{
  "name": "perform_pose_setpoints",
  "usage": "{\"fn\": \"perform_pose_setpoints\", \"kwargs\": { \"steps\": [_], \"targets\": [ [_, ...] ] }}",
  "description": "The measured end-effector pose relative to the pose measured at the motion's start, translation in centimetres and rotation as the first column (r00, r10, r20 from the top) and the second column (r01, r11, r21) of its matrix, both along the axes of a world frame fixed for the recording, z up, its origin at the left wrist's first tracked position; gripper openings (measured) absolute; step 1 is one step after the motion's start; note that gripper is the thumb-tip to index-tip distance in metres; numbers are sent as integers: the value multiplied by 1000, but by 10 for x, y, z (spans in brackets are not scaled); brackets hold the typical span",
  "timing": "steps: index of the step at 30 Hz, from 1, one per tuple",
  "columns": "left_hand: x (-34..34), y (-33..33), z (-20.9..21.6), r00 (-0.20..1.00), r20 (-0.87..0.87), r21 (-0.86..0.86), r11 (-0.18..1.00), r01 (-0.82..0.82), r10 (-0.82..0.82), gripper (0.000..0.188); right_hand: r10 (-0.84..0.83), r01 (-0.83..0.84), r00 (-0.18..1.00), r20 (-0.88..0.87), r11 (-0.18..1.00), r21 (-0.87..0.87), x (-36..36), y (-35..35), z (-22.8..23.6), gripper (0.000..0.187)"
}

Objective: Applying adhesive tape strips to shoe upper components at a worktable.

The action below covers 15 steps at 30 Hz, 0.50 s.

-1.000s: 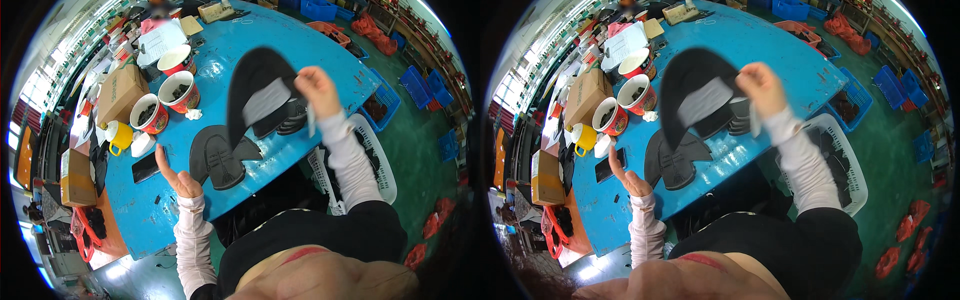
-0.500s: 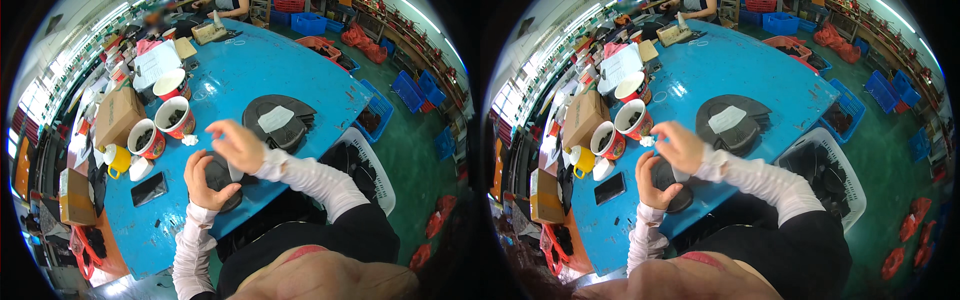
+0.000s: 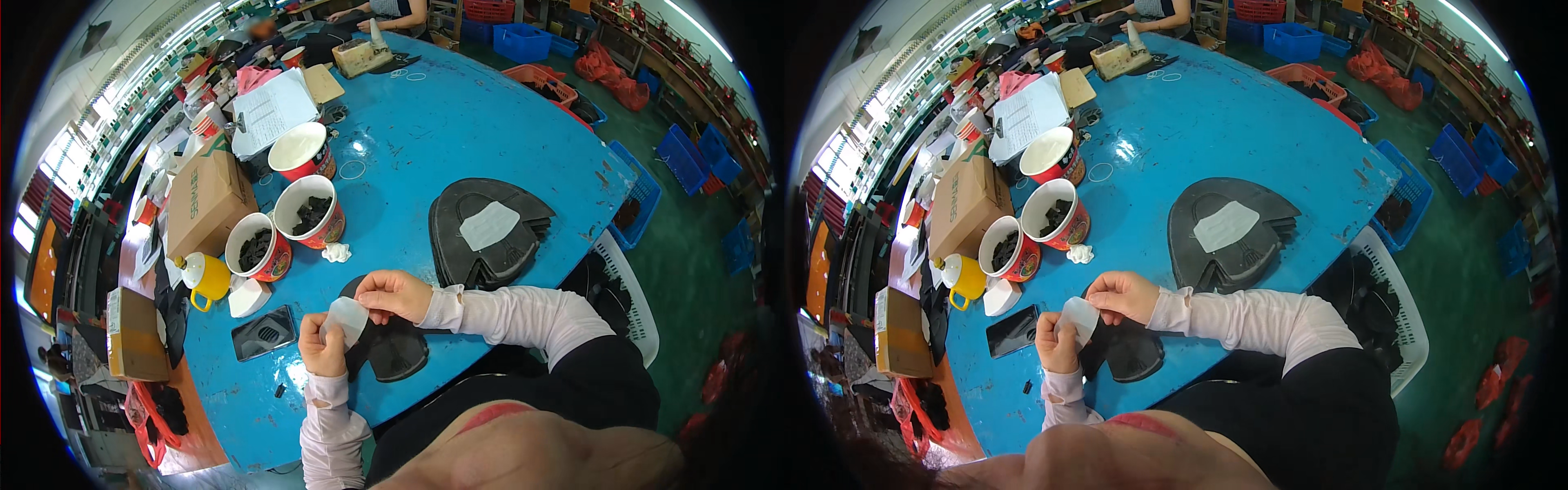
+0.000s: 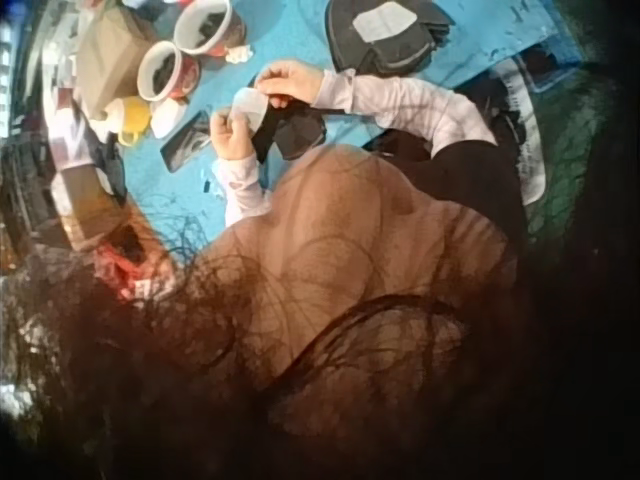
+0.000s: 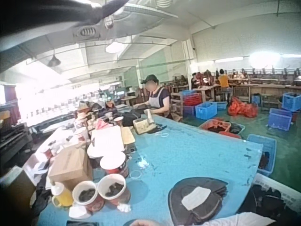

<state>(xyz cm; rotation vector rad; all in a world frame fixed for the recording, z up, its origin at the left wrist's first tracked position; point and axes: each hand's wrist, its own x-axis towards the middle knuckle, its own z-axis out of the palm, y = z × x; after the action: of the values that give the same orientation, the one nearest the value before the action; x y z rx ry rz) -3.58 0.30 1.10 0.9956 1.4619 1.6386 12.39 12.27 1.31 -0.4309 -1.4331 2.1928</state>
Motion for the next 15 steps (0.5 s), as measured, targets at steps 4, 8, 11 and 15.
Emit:
{"fn": "perform_pose_setpoints", "kwargs": {
  "steps": [4, 8, 11, 15],
  "targets": [
    [5, 2, 0, 1000, 0, 6, 1000, -23, 23, 5, 41, -38, 998, 43, 997, -61, 0, 1, 1, 19],
    [9, 1, 6, 995, -76, -9, 998, -65, 64, 5, 25, -23, 996, 85, 1000, -20, 0, 1, 3, 19],
    [12, 2, 8, 997, -45, -1, 998, -57, 57, 4, 16, -11, 994, 111, 999, -39, 2, 0, 5, 19],
    [10, 1, 8, 987, -157, -22, 999, -43, 40, 4, -11, 13, 996, 89, 1000, -25, 0, -1, 2, 21]
  ]
}}
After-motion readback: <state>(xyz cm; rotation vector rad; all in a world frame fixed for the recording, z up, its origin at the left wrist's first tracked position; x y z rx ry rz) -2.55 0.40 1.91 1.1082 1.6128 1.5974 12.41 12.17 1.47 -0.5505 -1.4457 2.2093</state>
